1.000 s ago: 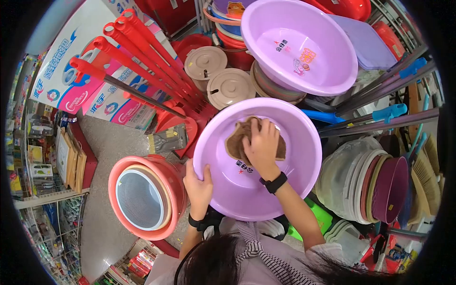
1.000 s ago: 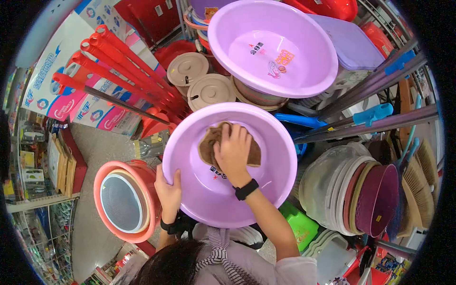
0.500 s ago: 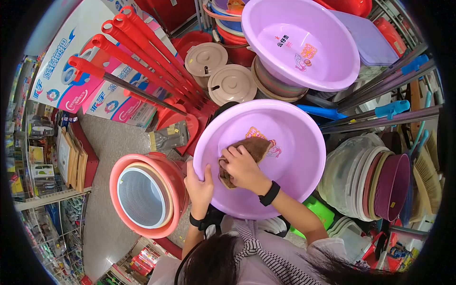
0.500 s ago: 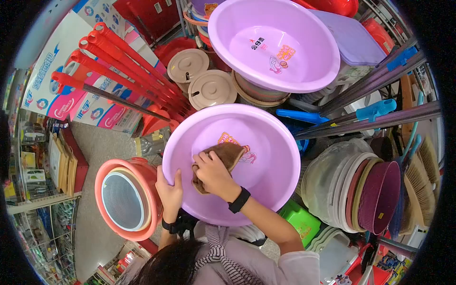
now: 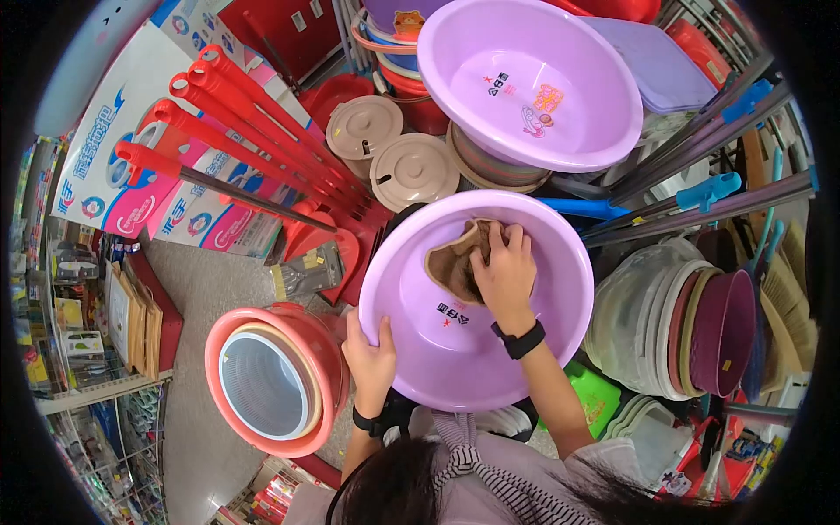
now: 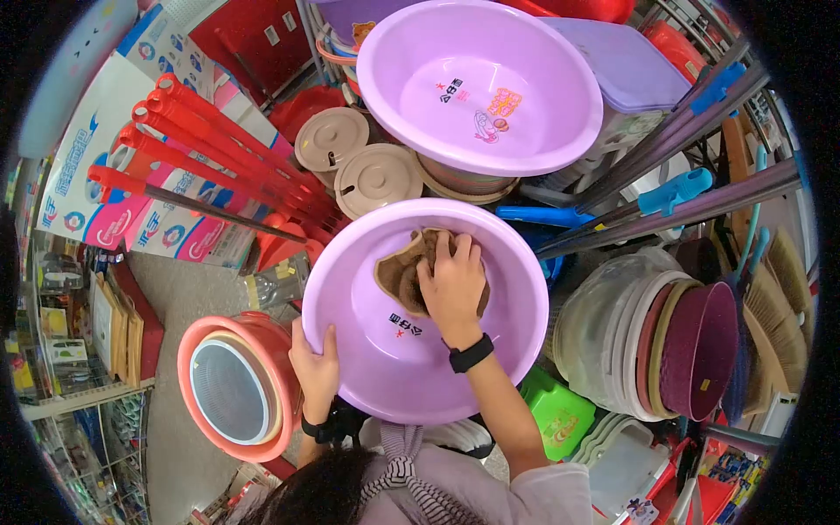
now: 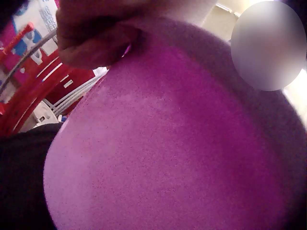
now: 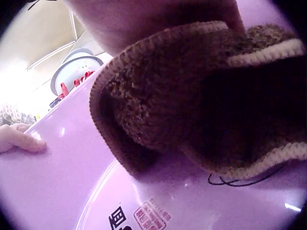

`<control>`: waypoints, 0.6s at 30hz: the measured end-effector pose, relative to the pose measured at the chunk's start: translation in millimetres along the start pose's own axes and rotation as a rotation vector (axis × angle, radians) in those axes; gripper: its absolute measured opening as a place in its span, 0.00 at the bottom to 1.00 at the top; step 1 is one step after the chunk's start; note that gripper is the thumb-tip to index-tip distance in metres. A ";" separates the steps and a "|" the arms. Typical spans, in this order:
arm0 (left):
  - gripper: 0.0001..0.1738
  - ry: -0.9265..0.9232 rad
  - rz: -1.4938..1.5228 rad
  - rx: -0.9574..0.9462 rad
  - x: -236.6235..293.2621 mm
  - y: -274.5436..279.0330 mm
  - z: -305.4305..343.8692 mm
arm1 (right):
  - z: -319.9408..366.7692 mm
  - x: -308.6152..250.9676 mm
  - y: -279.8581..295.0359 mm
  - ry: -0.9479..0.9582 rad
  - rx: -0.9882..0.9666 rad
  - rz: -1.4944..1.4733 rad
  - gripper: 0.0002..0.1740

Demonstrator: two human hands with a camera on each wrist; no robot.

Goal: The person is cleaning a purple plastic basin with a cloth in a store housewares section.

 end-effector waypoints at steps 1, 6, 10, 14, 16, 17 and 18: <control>0.14 0.006 -0.002 0.007 2.1 -2.2 -3.2 | 1.5 0.7 -1.8 -0.034 -0.001 0.015 0.27; 0.15 -0.015 0.011 -0.004 -2.7 0.2 -5.7 | -0.2 -2.9 -9.2 0.009 -0.036 0.034 0.29; 0.15 -0.027 -0.051 0.035 -3.1 -0.7 -3.7 | -1.9 3.2 0.2 0.079 -0.084 -0.241 0.26; 0.15 -0.030 -0.037 0.026 -4.9 0.6 -3.9 | 2.6 -2.1 16.6 0.269 -0.464 -0.530 0.24; 0.16 -0.024 -0.042 0.007 -4.0 2.7 -4.6 | 9.3 -9.6 30.4 0.328 -0.614 -0.520 0.25; 0.16 -0.017 -0.043 0.010 -5.1 3.8 -5.7 | 11.4 -13.9 39.8 0.352 -0.589 -0.505 0.24; 0.15 -0.026 -0.045 0.010 -6.2 4.7 -7.0 | 14.3 -16.8 49.3 0.352 -0.596 -0.507 0.24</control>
Point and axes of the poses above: each hand's wrist, its own z-axis away from the middle knuckle, its own y-axis out of the back of the hand, x = y × z, the point moved 1 cm from there along -z, towards the middle knuckle, and after that the axes turned 13 degrees about -x, right-handed, at the moved point
